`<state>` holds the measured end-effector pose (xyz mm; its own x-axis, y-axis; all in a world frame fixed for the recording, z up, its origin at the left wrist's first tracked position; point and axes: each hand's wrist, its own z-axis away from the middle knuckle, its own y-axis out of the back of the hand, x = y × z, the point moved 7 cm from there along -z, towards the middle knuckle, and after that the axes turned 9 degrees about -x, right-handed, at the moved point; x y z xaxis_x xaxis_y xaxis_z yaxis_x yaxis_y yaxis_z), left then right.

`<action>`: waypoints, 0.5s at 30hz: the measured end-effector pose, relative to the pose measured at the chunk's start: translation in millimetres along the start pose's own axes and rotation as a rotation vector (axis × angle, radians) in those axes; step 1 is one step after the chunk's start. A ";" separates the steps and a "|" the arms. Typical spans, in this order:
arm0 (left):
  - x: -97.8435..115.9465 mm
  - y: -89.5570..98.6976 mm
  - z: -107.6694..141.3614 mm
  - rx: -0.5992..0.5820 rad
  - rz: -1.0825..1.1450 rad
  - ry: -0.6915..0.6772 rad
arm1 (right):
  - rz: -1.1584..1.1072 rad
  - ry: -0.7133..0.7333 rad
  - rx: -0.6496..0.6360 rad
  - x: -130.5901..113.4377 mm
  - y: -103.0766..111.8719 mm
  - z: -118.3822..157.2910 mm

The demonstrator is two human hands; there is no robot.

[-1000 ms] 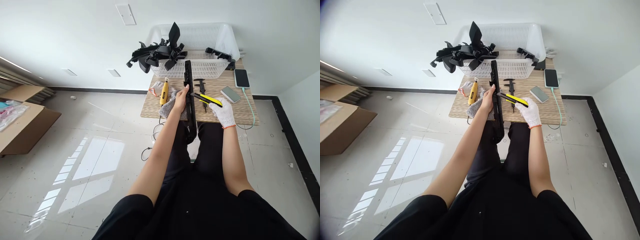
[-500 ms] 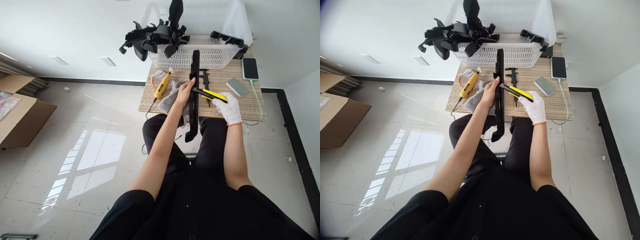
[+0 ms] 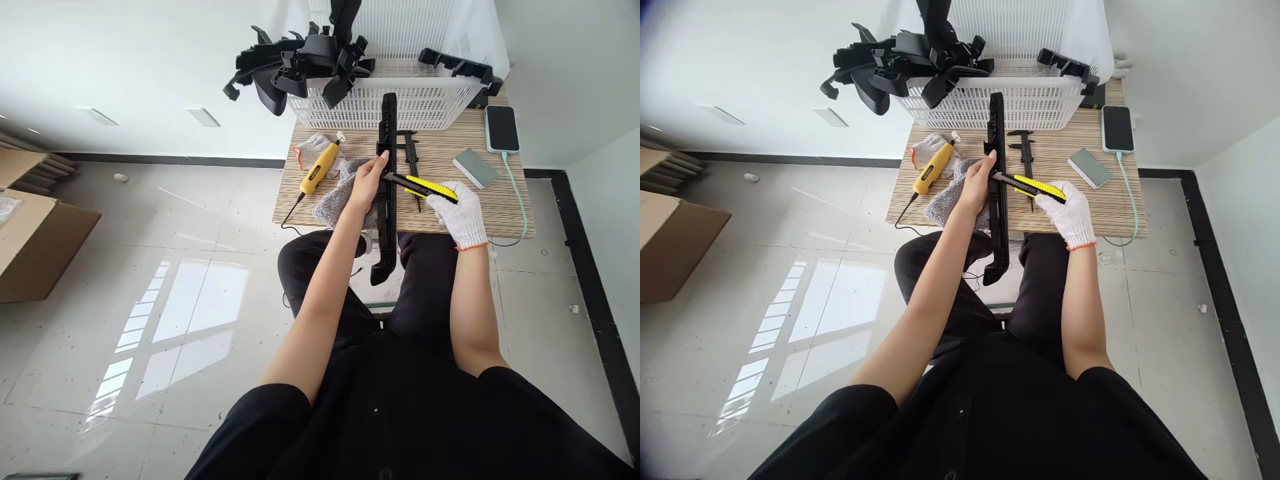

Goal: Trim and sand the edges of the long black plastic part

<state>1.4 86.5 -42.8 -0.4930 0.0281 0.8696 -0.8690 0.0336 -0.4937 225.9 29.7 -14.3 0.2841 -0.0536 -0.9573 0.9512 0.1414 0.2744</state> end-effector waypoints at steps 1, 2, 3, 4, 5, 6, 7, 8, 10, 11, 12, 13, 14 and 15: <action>0.5 -0.3 0.7 0.002 -0.001 0.001 | -0.006 0.002 0.023 -0.3 1.5 0.4; 1.3 -0.9 1.2 -0.003 -0.010 -0.005 | -0.008 0.000 0.038 -0.5 2.4 0.9; 2.1 -1.7 1.3 -0.012 -0.023 -0.014 | -0.003 -0.005 0.037 -0.8 2.0 1.4; 2.6 -2.2 1.1 -0.020 -0.035 -0.023 | 0.008 -0.011 0.019 -1.2 0.5 1.8; 2.7 -2.2 0.7 -0.022 -0.043 -0.030 | 0.022 -0.012 0.006 -1.8 -0.7 2.4; 2.6 -1.6 0.1 -0.016 -0.044 -0.035 | 0.032 -0.008 0.008 -2.7 -0.9 3.1; 2.1 -0.6 -0.4 -0.005 -0.038 -0.036 | 0.037 -0.004 0.020 -3.5 -0.3 4.0; 1.7 0.4 -0.8 0.007 -0.029 -0.034 | 0.039 0.001 0.035 -4.0 0.5 4.8; 2.2 0.2 -0.8 0.008 -0.022 -0.036 | 0.048 0.004 0.036 -4.2 0.4 5.6; 3.5 -1.1 -0.3 -0.005 -0.032 -0.044 | 0.059 0.004 0.024 -4.0 -0.4 5.5; 5.3 -2.7 0.5 -0.019 -0.050 -0.055 | 0.069 0.007 0.018 -3.9 -0.9 5.3; 7.2 -4.2 1.6 -0.032 -0.073 -0.067 | 0.075 0.012 0.026 -4.0 -0.5 5.2; 8.9 -5.6 2.8 -0.042 -0.096 -0.076 | 0.071 0.017 0.046 -4.0 0.8 5.2; 10.4 -6.4 3.8 -0.046 -0.112 -0.085 | 0.059 0.018 0.069 -3.7 2.3 5.2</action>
<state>1.7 82.8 -30.6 -0.3965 -0.0631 0.9159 -0.9169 0.0778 -0.3916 227.6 25.2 -9.6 0.3384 -0.0289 -0.9405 0.9390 0.0751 0.3356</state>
